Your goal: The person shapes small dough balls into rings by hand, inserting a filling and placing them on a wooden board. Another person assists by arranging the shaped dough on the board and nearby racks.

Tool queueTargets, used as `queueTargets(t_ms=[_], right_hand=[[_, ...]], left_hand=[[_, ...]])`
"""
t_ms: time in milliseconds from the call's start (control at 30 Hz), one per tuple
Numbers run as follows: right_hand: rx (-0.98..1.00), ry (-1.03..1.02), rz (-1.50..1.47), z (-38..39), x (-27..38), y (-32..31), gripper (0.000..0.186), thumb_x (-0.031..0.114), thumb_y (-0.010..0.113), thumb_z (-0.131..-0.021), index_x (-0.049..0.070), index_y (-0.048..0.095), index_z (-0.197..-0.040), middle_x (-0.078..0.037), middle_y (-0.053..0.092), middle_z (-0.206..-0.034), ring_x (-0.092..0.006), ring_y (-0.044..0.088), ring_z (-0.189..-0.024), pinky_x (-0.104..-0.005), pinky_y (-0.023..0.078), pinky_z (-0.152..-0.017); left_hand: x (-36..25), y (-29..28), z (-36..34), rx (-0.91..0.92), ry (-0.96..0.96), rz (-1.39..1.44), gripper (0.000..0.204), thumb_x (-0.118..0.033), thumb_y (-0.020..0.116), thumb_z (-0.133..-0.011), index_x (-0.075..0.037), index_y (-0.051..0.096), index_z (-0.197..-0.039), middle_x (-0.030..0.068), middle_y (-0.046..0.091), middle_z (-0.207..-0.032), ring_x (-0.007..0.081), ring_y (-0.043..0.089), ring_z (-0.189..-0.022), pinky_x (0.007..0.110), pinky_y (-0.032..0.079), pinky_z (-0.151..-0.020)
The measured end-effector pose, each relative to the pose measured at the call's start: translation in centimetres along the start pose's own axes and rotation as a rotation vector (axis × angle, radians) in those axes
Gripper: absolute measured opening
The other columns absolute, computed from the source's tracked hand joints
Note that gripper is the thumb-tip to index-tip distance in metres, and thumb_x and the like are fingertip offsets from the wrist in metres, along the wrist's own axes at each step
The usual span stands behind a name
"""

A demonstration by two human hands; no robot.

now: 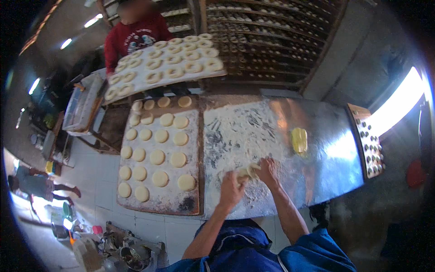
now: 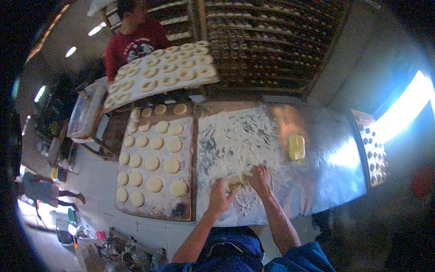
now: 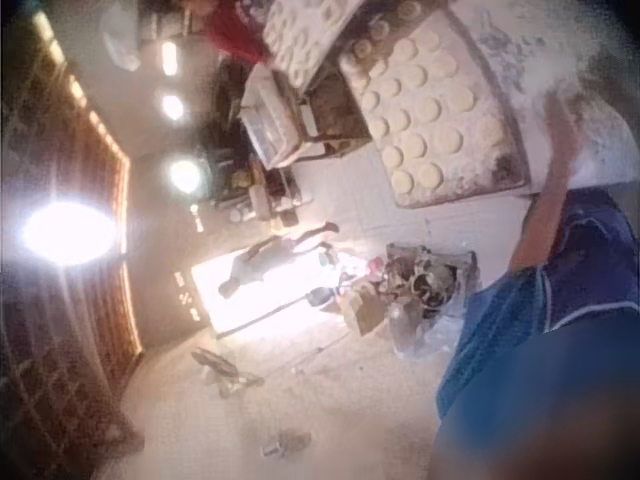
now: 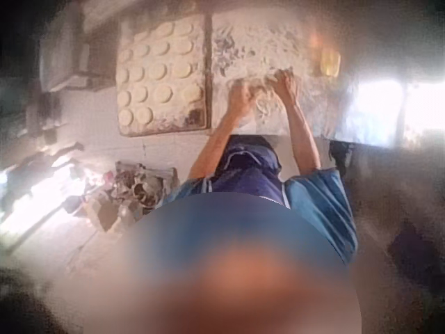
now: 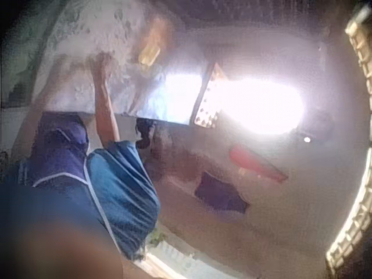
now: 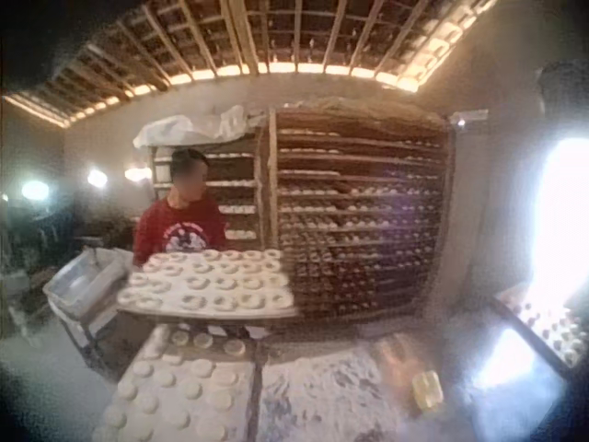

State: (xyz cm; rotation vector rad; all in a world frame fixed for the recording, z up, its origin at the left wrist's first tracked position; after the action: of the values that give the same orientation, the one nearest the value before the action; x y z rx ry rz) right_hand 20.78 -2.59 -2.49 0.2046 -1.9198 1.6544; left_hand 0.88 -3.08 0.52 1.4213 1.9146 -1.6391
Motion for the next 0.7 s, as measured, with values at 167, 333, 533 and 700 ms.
queueTargets(t_ms=[167, 333, 533, 700], right_hand=[[0.114, 0.106, -0.677, 2.8, -1.3, -1.4, 0.028, 0.004, 0.073, -0.074, -0.002, 0.055, -0.095, -0.015, 0.066, -0.085, -0.0246, 0.067, -0.078, -0.0368, 0.054, -0.068], [0.196, 0.126, -1.089, 5.8, -0.8, -1.4, 0.035, -0.001, 0.07, -0.079, 0.001, 0.05, -0.108, -0.014, 0.067, -0.091, -0.0188, 0.068, -0.082, -0.0305, 0.056, -0.071], [0.175, 0.063, -0.921, 5.5, -1.2, -3.3, 0.049, -0.001, 0.071, -0.077, 0.004, 0.045, -0.118, -0.016, 0.068, -0.095, -0.02, 0.068, -0.087, -0.0326, 0.055, -0.075], [0.313, 0.06, -1.081, 5.5, -1.2, -4.3, 0.054, -0.001, 0.067, -0.077, 0.005, 0.042, -0.125, -0.015, 0.066, -0.099, -0.0195, 0.066, -0.089, -0.0327, 0.054, -0.076]], left_hand=[[0.3, 5.2, 1.1, 0.01, -0.4, 0.371, 0.041, -0.018, 0.067, -0.09, 0.001, 0.052, -0.124, 0.0199, 0.062, -0.111, 0.0293, 0.065, -0.097, 0.037, 0.054, -0.078], [-2.0, 5.7, 1.1, -0.04, -0.464, 0.566, 0.029, -0.02, 0.066, -0.092, 0.004, 0.063, -0.108, 0.0142, 0.069, -0.093, 0.0209, 0.067, -0.088, 0.033, 0.056, -0.073], [-4.7, 5.5, 0.7, -0.018, -0.48, 0.567, 0.025, -0.017, 0.064, -0.092, 0.004, 0.063, -0.107, 0.013, 0.068, -0.095, 0.0187, 0.066, -0.09, 0.032, 0.055, -0.072], [-5.0, 5.6, -0.2, 0.039, -0.422, 0.594, 0.031, -0.01, 0.063, -0.092, 0.0, 0.053, -0.119, 0.0128, 0.066, -0.102, 0.0189, 0.065, -0.094, 0.033, 0.054, -0.081]])
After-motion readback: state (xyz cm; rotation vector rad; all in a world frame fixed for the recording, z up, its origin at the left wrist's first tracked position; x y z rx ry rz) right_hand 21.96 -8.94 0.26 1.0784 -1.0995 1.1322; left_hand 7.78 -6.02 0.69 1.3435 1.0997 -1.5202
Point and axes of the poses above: each hand's wrist, its own z-axis away from the middle knuckle, its own y-axis out of the palm, x = y × z, the point moved 6 cm from there along -z, towards the middle knuckle
